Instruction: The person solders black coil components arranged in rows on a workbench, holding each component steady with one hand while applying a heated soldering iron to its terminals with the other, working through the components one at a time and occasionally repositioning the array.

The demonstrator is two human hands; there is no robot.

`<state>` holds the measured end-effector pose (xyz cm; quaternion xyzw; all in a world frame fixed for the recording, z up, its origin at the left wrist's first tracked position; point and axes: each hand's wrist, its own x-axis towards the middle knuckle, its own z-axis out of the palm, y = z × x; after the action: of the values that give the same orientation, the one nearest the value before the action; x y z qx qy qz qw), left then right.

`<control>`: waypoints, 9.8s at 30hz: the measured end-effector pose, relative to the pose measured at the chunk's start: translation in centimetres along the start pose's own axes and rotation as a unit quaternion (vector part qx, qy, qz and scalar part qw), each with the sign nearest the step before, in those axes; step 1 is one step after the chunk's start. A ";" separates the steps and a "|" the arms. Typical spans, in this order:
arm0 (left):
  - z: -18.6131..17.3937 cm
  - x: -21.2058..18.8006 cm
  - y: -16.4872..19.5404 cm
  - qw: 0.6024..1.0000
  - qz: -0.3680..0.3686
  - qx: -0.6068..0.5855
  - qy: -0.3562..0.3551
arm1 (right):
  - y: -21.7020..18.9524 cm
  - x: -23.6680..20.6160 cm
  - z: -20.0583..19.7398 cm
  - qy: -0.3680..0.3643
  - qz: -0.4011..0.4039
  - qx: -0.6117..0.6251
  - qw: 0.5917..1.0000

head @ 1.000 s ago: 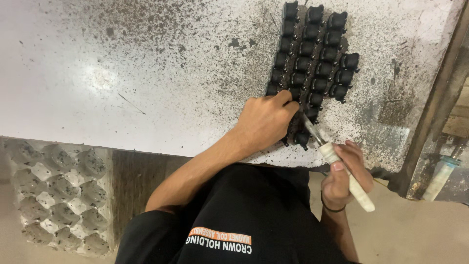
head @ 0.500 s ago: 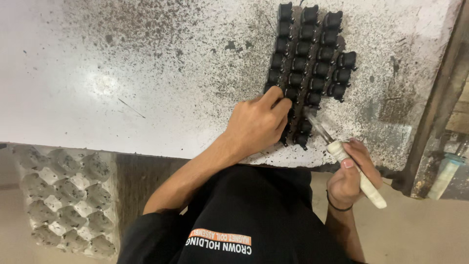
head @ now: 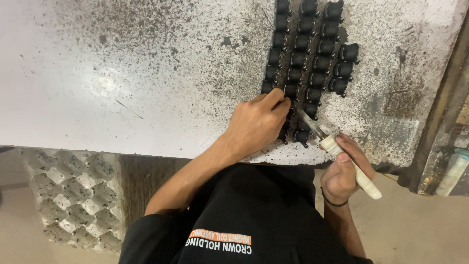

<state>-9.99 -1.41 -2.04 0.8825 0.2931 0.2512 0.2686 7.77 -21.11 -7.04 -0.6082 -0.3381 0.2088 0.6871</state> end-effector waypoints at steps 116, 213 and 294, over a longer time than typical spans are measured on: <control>0.5 -1.7 0.3 0.999 0.018 -0.013 -0.028 | -2.3 -0.6 0.3 -0.045 -0.092 -0.080 0.991; 0.5 -4.2 1.5 0.997 0.009 -0.030 -0.065 | -4.6 -2.0 0.5 -0.085 -0.130 -0.130 0.979; -0.5 -0.7 10.5 0.948 0.275 -0.160 -0.024 | -6.0 8.7 -22.3 0.117 -0.033 -0.592 0.797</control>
<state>-6.77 -8.91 4.63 0.8800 -0.0118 0.3378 0.3337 28.99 -31.63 -0.03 -0.9045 -0.3329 -0.1276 0.2342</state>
